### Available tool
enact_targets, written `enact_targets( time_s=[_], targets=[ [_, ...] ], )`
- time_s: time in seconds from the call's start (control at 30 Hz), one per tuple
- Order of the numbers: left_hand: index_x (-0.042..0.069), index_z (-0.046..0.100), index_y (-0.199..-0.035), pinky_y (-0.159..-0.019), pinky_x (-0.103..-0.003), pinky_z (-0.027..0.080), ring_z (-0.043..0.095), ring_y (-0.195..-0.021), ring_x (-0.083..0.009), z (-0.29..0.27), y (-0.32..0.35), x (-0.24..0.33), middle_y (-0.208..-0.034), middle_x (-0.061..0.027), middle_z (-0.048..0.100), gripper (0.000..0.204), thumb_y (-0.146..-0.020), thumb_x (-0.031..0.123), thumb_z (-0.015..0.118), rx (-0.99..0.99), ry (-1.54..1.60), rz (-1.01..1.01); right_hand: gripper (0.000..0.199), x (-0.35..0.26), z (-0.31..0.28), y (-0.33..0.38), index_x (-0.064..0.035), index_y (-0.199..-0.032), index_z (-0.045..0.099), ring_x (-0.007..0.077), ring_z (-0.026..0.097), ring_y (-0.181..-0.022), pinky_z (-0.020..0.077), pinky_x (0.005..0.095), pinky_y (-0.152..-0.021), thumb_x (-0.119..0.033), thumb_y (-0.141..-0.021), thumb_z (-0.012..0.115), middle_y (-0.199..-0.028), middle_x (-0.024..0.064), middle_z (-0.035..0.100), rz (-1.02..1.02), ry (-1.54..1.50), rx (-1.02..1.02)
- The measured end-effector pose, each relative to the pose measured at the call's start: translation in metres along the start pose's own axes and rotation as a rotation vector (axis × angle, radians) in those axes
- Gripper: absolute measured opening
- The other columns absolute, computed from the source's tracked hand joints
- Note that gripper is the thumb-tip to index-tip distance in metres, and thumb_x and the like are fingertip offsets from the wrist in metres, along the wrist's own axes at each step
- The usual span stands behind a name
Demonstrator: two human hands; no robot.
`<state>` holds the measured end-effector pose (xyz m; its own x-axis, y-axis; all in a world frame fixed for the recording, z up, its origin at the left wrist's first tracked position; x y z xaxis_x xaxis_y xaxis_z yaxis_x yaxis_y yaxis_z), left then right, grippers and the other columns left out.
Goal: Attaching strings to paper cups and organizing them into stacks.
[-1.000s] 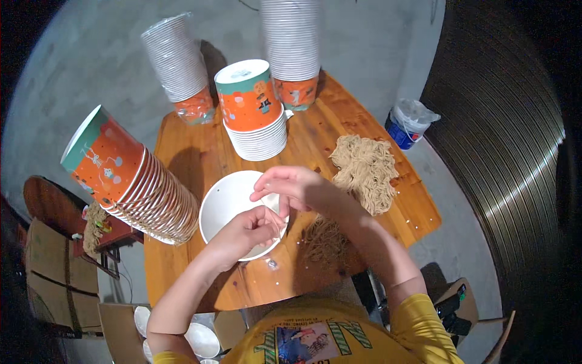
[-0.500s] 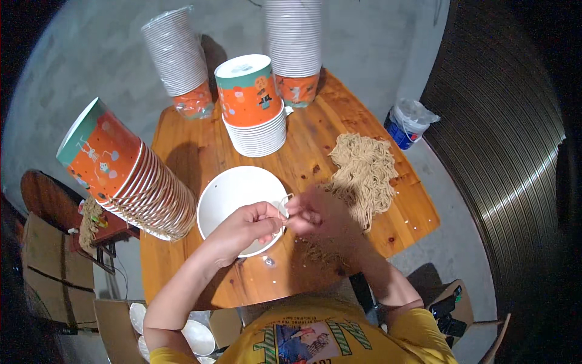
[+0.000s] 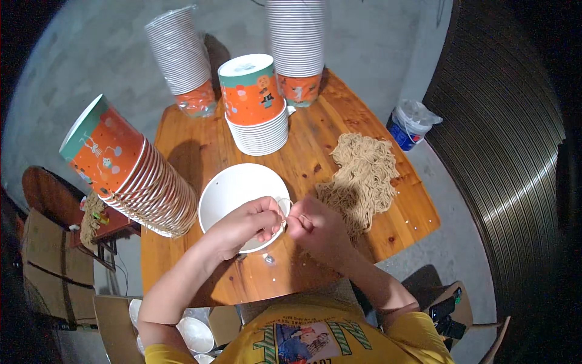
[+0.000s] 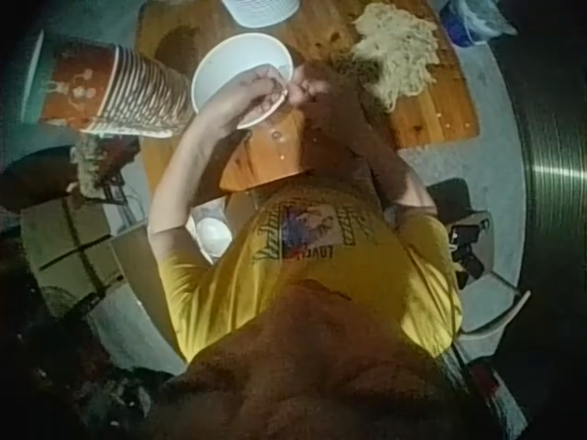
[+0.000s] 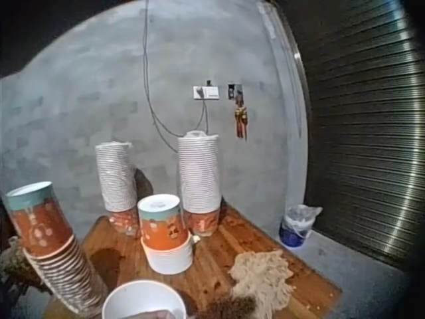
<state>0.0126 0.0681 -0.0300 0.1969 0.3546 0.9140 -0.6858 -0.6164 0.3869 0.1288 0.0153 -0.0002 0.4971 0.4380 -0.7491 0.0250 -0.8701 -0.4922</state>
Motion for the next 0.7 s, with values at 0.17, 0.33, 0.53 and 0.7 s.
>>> enact_targets(
  time_s=[0.17, 0.33, 0.53, 0.7],
  targets=[
    [0.007, 0.051, -0.086, -0.061, -0.020, 0.037, 0.044, -0.064, -0.0061, 0.000, -0.003, 0.002, -0.073, 0.0037, 0.050, 0.005, -0.084, 0.012, 0.053, -0.021, -0.198, 0.101, 0.009, 0.019, 0.007, 0.001, -0.0063, -0.083, 0.051, 0.0192, 0.056, -0.067, 0.0457, 0.0311, -0.062, -0.006, -0.078, 0.059, -0.072, 0.0057, 0.054, 0.192, -0.184, -0.101],
    [0.007, 0.048, -0.086, -0.058, -0.024, 0.038, 0.043, -0.062, -0.0077, 0.009, 0.004, 0.021, -0.071, 0.0036, 0.047, 0.006, -0.085, 0.012, 0.052, 0.121, -0.592, 0.313, 0.008, 0.021, 0.007, -0.003, -0.0060, -0.082, 0.051, 0.0197, 0.057, -0.070, 0.0462, 0.0327, -0.064, -0.007, -0.079, 0.059, -0.073, 0.0065, 0.054, 0.064, -0.138, -0.062],
    [0.006, 0.048, -0.086, -0.055, -0.023, 0.038, 0.045, -0.060, -0.0075, 0.003, 0.001, 0.021, -0.070, 0.0026, 0.048, 0.007, -0.083, 0.011, 0.053, 0.209, -0.605, 0.309, 0.006, 0.024, 0.009, -0.002, -0.0054, -0.080, 0.053, 0.0136, 0.052, -0.063, 0.0435, 0.0286, -0.059, -0.005, -0.080, 0.059, -0.068, 0.0028, 0.051, 0.076, -0.174, -0.007],
    [0.007, 0.049, -0.085, -0.054, -0.020, 0.036, 0.046, -0.059, -0.0053, -0.008, -0.007, 0.005, -0.072, 0.0024, 0.051, 0.007, -0.081, 0.010, 0.054, 0.118, -0.145, 0.068, 0.006, 0.026, 0.009, 0.001, -0.0045, -0.080, 0.053, 0.0033, 0.044, -0.060, 0.0377, 0.0218, -0.053, 0.000, -0.083, 0.056, -0.065, -0.0032, 0.047, 0.107, -0.290, 0.070]
  ],
)
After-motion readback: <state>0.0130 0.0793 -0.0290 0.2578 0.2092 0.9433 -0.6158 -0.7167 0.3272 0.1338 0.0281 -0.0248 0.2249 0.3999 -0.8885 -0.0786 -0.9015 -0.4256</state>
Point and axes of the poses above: each hand's wrist, its own y-axis away from the middle knuckle, its own z-axis out of the palm, x = y × z, the point moved 8 cm from there along -y, towards the middle knuckle
